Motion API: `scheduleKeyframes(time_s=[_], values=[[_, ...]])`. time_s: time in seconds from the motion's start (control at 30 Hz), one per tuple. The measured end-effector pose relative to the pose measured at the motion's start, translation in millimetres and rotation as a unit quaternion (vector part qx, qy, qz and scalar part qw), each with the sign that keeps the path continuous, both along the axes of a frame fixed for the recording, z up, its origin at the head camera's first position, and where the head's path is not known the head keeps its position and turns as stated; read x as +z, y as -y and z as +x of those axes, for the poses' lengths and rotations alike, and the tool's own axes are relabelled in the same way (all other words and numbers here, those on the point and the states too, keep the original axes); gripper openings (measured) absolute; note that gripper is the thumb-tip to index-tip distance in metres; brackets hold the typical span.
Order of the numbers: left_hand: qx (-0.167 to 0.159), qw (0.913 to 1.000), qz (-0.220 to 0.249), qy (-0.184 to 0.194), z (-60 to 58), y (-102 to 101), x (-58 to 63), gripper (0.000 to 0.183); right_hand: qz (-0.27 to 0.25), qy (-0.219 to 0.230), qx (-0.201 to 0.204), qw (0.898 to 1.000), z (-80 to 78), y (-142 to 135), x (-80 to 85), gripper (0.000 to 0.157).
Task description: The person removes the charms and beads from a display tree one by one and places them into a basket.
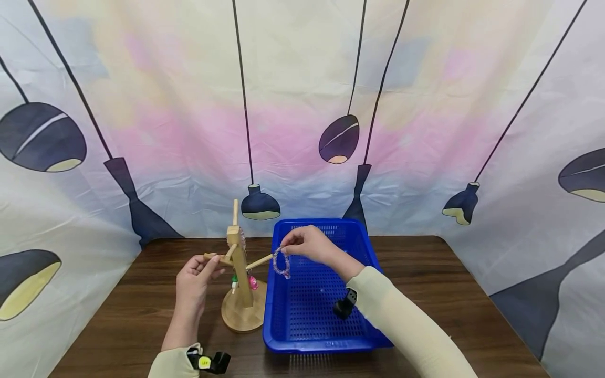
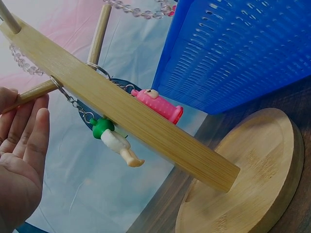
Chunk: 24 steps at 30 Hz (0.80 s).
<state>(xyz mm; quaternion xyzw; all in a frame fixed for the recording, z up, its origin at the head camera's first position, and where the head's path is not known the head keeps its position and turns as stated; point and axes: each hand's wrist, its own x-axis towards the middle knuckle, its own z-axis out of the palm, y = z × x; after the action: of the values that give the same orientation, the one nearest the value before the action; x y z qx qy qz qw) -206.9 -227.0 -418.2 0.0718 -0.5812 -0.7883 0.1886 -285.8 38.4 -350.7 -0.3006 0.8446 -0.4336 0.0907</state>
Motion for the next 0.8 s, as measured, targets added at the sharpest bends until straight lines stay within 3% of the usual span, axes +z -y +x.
scheduleKeyframes(time_s=[0.47,0.8], values=[[0.001,1.0,0.004,0.001,-0.2,0.1,0.1,0.024,-0.006,0.017,-0.004,1.0,-8.6,-10.2,-5.1,0.015],[-0.001,1.0,-0.005,0.008,0.1,1.0,0.0,0.024,0.038,0.011,-0.018,0.999,-11.5,-12.5,-14.0,0.011]])
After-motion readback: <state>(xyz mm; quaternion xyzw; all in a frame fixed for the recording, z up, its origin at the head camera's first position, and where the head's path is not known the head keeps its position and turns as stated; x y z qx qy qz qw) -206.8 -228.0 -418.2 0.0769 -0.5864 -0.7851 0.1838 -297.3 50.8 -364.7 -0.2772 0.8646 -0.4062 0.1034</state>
